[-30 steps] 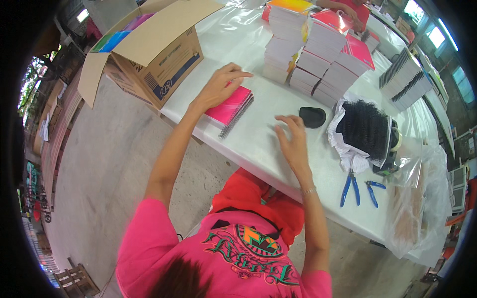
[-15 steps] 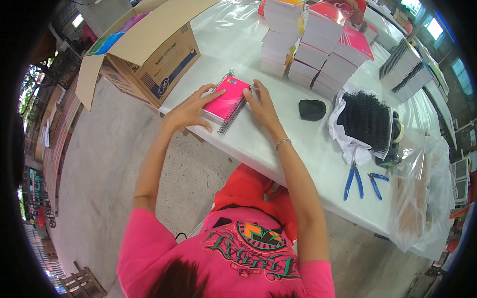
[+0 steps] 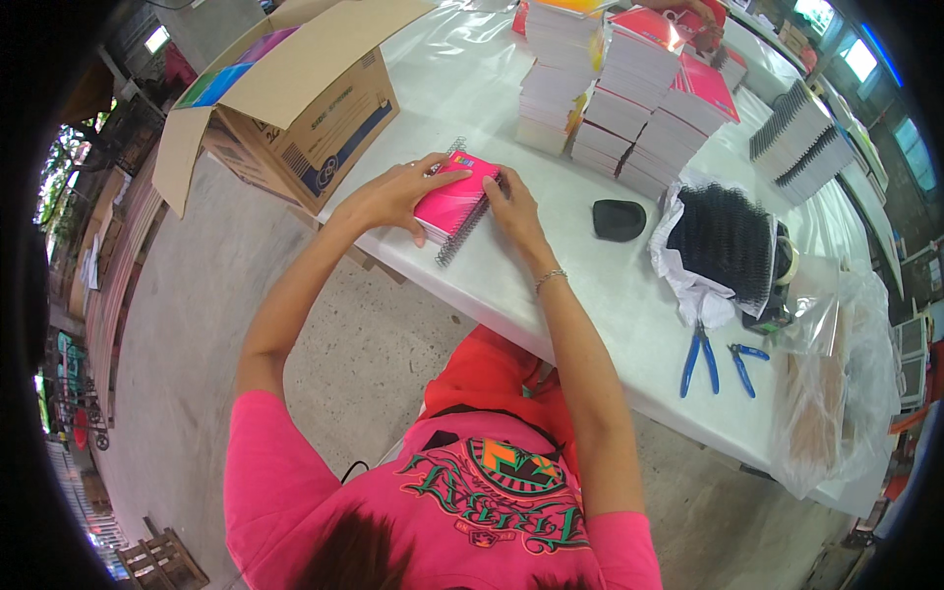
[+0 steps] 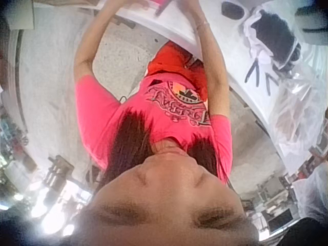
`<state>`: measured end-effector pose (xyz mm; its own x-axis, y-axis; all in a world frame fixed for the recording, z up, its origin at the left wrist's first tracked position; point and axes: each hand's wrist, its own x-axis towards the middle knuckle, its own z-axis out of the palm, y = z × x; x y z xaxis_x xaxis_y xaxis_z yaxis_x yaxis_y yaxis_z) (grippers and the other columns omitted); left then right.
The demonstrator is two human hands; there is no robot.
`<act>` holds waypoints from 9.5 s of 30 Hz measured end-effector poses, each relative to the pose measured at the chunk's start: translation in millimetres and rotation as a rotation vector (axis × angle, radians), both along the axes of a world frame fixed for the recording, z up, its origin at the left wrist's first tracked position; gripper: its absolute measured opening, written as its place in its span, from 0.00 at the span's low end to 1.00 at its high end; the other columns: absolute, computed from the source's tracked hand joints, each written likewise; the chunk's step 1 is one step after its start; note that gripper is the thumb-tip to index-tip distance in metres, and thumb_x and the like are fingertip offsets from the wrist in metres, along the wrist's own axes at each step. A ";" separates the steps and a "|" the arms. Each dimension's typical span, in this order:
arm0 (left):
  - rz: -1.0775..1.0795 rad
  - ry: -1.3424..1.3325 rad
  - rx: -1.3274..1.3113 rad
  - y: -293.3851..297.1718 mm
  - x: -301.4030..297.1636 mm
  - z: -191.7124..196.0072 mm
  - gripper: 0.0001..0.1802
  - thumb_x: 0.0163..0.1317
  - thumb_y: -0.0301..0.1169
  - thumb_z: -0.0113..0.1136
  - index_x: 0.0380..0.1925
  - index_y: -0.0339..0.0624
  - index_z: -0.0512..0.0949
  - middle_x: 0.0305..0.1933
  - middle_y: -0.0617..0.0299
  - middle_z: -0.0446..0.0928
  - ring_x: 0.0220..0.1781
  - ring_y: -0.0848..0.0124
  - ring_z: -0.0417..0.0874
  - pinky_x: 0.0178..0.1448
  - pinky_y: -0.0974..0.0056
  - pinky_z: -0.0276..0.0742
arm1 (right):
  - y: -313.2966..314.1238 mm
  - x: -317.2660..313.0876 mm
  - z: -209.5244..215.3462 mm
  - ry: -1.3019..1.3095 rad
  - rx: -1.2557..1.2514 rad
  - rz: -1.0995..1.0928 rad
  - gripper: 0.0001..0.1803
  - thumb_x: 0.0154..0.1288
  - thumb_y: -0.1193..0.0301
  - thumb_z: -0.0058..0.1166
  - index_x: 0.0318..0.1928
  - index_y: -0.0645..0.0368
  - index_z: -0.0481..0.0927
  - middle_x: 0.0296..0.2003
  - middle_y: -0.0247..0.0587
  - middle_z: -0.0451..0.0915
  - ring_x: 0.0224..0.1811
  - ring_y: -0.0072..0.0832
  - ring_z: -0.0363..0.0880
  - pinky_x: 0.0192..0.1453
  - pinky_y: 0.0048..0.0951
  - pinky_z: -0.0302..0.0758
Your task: The person threads a metal spiral coil through the pre-punched holes of a notebook, twists the ends, and clips the excess wire using pliers.
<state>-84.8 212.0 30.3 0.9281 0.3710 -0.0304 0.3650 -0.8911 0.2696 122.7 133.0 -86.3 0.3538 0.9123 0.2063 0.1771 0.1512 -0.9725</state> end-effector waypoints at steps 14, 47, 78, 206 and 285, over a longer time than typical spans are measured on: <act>0.032 0.083 0.442 -46.9 11.6 15.8 0.61 0.40 0.19 0.72 0.75 0.68 0.54 0.77 0.55 0.56 0.71 0.54 0.68 0.66 0.47 0.70 | -61.2 21.1 49.0 0.100 0.315 -0.619 0.28 0.78 0.58 0.46 0.67 0.65 0.65 0.63 0.46 0.70 0.67 0.34 0.66 0.73 0.33 0.58; -0.734 -0.098 0.650 -123.1 101.6 21.6 0.30 0.62 0.40 0.54 0.65 0.45 0.67 0.61 0.57 0.70 0.66 0.60 0.70 0.75 0.40 0.57 | -167.8 -73.2 187.9 -1.164 0.330 0.028 0.35 0.67 0.60 0.52 0.72 0.52 0.61 0.69 0.38 0.68 0.72 0.37 0.64 0.75 0.43 0.56; -0.568 -0.038 0.417 -128.3 95.5 40.6 0.26 0.59 0.32 0.60 0.59 0.41 0.73 0.57 0.50 0.75 0.57 0.56 0.77 0.60 0.53 0.73 | -191.8 -23.3 157.8 -0.609 0.116 -0.089 0.35 0.49 0.68 0.71 0.63 0.47 0.78 0.67 0.40 0.71 0.71 0.42 0.65 0.75 0.47 0.57; 0.261 -0.609 0.107 -219.8 125.7 -53.5 0.22 0.44 0.48 0.72 0.32 0.51 0.75 0.41 0.65 0.69 0.51 0.60 0.69 0.63 0.35 0.54 | -274.5 49.3 101.9 -0.307 -0.257 -0.182 0.12 0.64 0.73 0.62 0.48 0.57 0.87 0.34 0.38 0.79 0.36 0.24 0.74 0.43 0.27 0.71; 0.086 -0.810 -0.490 -153.0 97.4 -72.9 0.40 0.37 0.40 0.84 0.45 0.40 0.67 0.44 0.59 0.64 0.48 0.62 0.69 0.55 0.61 0.67 | -211.2 112.9 51.6 -0.499 -0.183 0.022 0.14 0.55 0.66 0.71 0.34 0.54 0.77 0.67 0.47 0.61 0.70 0.44 0.64 0.71 0.43 0.63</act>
<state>12.5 59.0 -42.6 0.7056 0.5553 0.4401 -0.0379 -0.5907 0.8060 235.6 -78.2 -34.8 0.2335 0.9554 0.1811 0.6234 -0.0041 -0.7819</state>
